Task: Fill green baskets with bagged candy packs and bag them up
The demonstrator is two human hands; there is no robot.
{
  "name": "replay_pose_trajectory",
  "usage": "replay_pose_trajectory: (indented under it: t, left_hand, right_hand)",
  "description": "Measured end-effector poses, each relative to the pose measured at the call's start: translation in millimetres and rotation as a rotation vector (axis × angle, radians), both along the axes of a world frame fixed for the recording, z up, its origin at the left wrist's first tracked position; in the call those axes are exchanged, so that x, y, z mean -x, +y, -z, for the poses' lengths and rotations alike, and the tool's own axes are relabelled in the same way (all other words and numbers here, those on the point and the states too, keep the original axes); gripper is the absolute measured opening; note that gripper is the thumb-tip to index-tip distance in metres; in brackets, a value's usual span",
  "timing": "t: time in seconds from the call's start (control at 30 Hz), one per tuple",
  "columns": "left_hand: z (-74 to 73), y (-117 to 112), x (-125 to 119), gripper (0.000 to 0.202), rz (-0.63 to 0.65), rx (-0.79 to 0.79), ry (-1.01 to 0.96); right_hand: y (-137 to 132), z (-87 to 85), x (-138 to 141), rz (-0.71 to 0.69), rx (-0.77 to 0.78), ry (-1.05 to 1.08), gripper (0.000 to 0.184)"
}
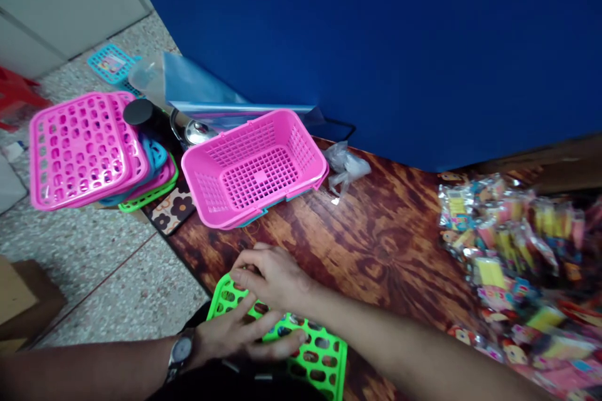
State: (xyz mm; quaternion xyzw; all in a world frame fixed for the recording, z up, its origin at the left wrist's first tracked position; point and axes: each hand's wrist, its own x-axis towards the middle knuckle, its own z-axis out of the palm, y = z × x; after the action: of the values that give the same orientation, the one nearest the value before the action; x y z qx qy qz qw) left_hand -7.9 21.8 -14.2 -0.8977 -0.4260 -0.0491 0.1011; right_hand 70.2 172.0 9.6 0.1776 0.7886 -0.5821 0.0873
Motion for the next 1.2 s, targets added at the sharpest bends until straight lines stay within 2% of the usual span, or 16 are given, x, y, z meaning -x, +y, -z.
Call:
replay_pose_trajectory:
  t: [0.07, 0.1, 0.23, 0.3, 0.37, 0.47, 0.6, 0.67, 0.77, 0.9, 1.0, 1.1, 1.2]
  left_hand:
    - [1.6, -1.7, -1.4, 0.044, -0.016, 0.067, -0.03]
    - [1.5, -2.4, -1.9, 0.044, -0.011, 0.095, -0.046]
    - [-5.1, -3.5, -2.5, 0.05, 0.006, 0.108, -0.144]
    - [-11.3, -2.8, -1.8, 0.052, 0.007, 0.111, -0.182]
    - [-18.6, -1.6, -1.2, 0.052, 0.034, 0.171, -0.19]
    - [-29.2, -0.4, -1.7, 0.059, 0.051, 0.311, -0.212]
    - [-35.6, -1.1, -4.3, 0.058, 0.014, 0.4, -0.256]
    - [-36.0, -1.7, -4.9, 0.056, 0.026, 0.404, -0.254]
    - [-37.0, -2.4, -4.5, 0.057, 0.044, 0.387, -0.238]
    - [-37.7, -4.1, -3.2, 0.058, 0.059, 0.35, -0.2]
    - [-32.3, -6.4, -1.7, 0.078, 0.027, 0.317, -0.192]
    - [-24.5, -7.3, -1.1, 0.097, -0.035, 0.278, -0.215]
    - [-21.6, -5.4, -3.0, 0.099, -0.033, 0.277, -0.2]
  right_hand:
    - [-2.2, 3.1, 1.5, 0.021, -0.014, 0.041, 0.016]
    - [-3.1, 5.9, 1.8, 0.055, 0.034, 0.049, 0.018]
    - [1.5, 18.2, -5.5, 0.379, 0.445, -0.032, 0.035]
    - [9.2, 17.6, -17.8, 0.458, 0.463, -0.042, 0.038]
    - [16.5, 10.5, -36.4, 0.401, 0.274, -0.014, 0.036]
    - [17.7, -3.3, -66.7, 0.234, -0.069, -0.005, 0.036]
    - [5.3, -5.0, -85.9, 0.109, -0.234, -0.11, 0.046]
    - [0.9, 0.0, -84.6, 0.112, -0.297, -0.134, 0.048]
    - [-2.6, 4.3, -79.3, 0.159, -0.407, -0.093, 0.041]
    - [-18.0, -1.0, -84.1, 0.366, -0.635, -0.001, 0.035]
    - [-45.7, -2.3, -99.7, 0.515, -0.83, 0.071, 0.04]
    - [-75.4, 5.1, -116.4, 0.473, -0.945, 0.097, 0.051]
    - [-91.6, 13.7, -124.0, 0.383, -1.009, 0.034, 0.062]
